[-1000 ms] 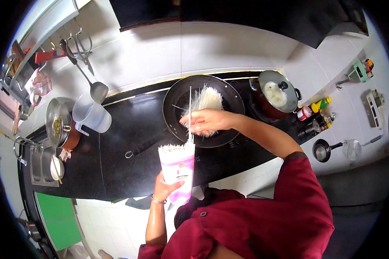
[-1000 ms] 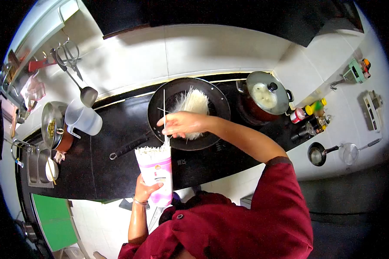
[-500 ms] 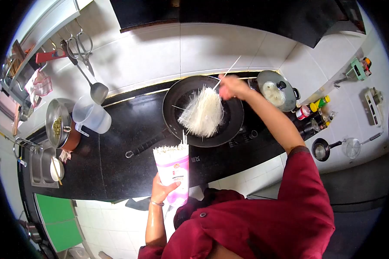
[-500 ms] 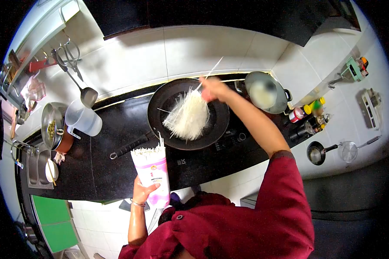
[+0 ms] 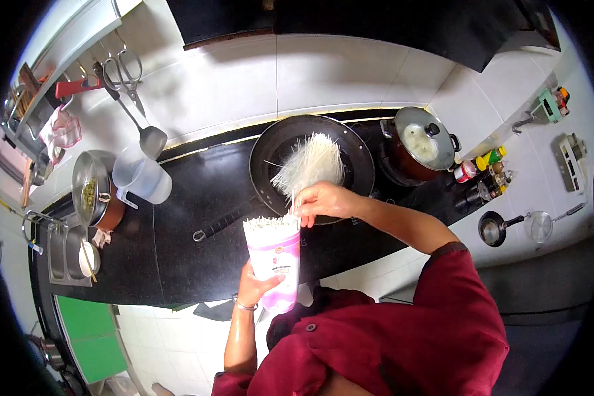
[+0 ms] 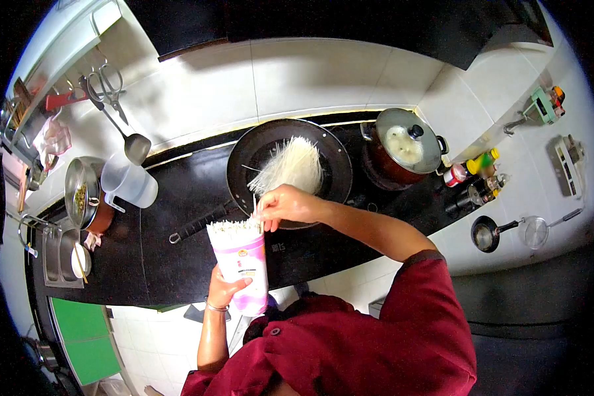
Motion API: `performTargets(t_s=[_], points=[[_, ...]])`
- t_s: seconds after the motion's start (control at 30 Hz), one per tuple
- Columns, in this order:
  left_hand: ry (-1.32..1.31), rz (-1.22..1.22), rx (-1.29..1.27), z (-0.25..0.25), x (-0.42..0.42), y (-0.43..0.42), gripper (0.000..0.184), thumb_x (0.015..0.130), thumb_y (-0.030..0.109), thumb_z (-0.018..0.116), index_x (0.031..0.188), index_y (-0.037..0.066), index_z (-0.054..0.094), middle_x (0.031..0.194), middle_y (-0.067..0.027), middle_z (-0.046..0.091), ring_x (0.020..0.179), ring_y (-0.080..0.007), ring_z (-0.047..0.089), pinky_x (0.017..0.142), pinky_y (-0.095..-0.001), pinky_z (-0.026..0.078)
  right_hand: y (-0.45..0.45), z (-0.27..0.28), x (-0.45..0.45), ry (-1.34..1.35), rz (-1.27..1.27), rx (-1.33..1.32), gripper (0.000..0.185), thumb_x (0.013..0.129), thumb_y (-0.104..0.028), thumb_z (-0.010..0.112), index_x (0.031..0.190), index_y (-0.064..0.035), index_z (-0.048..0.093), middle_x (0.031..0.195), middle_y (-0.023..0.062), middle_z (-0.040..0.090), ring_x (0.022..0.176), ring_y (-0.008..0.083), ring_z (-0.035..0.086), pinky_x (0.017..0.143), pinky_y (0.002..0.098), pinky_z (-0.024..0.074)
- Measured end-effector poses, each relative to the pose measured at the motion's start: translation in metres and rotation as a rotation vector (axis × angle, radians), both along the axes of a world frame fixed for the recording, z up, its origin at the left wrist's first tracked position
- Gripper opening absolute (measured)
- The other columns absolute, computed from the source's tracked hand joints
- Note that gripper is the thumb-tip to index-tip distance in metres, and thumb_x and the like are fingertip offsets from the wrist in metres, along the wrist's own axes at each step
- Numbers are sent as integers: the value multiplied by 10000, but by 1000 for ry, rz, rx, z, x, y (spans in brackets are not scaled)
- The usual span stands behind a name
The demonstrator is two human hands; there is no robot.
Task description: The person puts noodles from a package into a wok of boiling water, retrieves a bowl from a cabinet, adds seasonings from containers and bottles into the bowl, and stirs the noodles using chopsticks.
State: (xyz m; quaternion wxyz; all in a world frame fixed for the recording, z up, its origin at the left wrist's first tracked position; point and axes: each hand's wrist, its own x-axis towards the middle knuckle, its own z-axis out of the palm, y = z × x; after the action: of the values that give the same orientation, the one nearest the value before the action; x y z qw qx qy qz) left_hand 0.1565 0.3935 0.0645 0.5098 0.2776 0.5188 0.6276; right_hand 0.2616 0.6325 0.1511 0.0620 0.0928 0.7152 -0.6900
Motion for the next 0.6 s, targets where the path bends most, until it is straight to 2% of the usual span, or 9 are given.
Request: performTargets(t_s=[0.2, 0.27, 0.3, 0.37, 0.43, 0.53, 0.6], points=[[21, -21, -17, 1, 5, 3, 458, 610, -15, 694, 1022, -10, 493, 925, -70, 584, 829, -133, 561, 747, -270, 452, 10, 14, 4, 82, -206, 27, 200, 840, -157, 507, 880, 36, 542, 752, 89, 567, 627, 116, 550, 546, 216, 465], [19, -24, -18, 2, 7, 5, 461, 611, -13, 694, 1025, -8, 490, 929, -71, 583, 832, -133, 560, 749, -271, 451, 3, 11, 10, 44, -227, -194, 245, 851, -174, 487, 972, 36, 521, 778, 85, 560, 626, 114, 542, 549, 213, 462], [18, -26, -22, 2, 7, 6, 465, 612, -11, 695, 1028, -6, 488, 933, -71, 581, 835, -133, 558, 751, -271, 450, -3, 6, 13, 57, -181, -159, 284, 860, -181, 468, 1049, 28, 494, 805, 79, 554, 623, 107, 532, 540, 208, 455], [21, -51, -8, 3, 7, 8, 465, 612, -9, 695, 1028, -6, 487, 934, -71, 581, 837, -133, 557, 755, -271, 449, -6, 3, 15, -14, -72, -12, 274, 861, -176, 464, 1045, 22, 508, 782, 63, 554, 612, 94, 522, 529, 200, 445], [27, -75, 4, 5, 8, 10, 465, 613, -7, 696, 1028, -7, 486, 935, -70, 580, 838, -133, 556, 758, -271, 447, -4, 1, 14, -39, -44, 19, 249, 861, -171, 462, 1008, 15, 535, 763, 55, 557, 606, 81, 518, 517, 188, 433], [37, -74, 2, 8, 10, 11, 460, 616, -3, 695, 1026, -6, 487, 934, -69, 580, 839, -130, 554, 764, -271, 444, 7, 7, 18, 33, -256, -64, 222, 869, -169, 444, 926, 10, 562, 707, 44, 544, 557, 67, 498, 477, 180, 415], [71, -68, -8, 10, 11, 12, 455, 620, -2, 691, 1027, -6, 488, 934, -68, 580, 840, -128, 551, 765, -271, 442, 17, 12, 17, 111, -312, 3, 217, 876, -174, 427, 920, 4, 543, 666, 37, 529, 521, 64, 485, 453, 181, 404]])
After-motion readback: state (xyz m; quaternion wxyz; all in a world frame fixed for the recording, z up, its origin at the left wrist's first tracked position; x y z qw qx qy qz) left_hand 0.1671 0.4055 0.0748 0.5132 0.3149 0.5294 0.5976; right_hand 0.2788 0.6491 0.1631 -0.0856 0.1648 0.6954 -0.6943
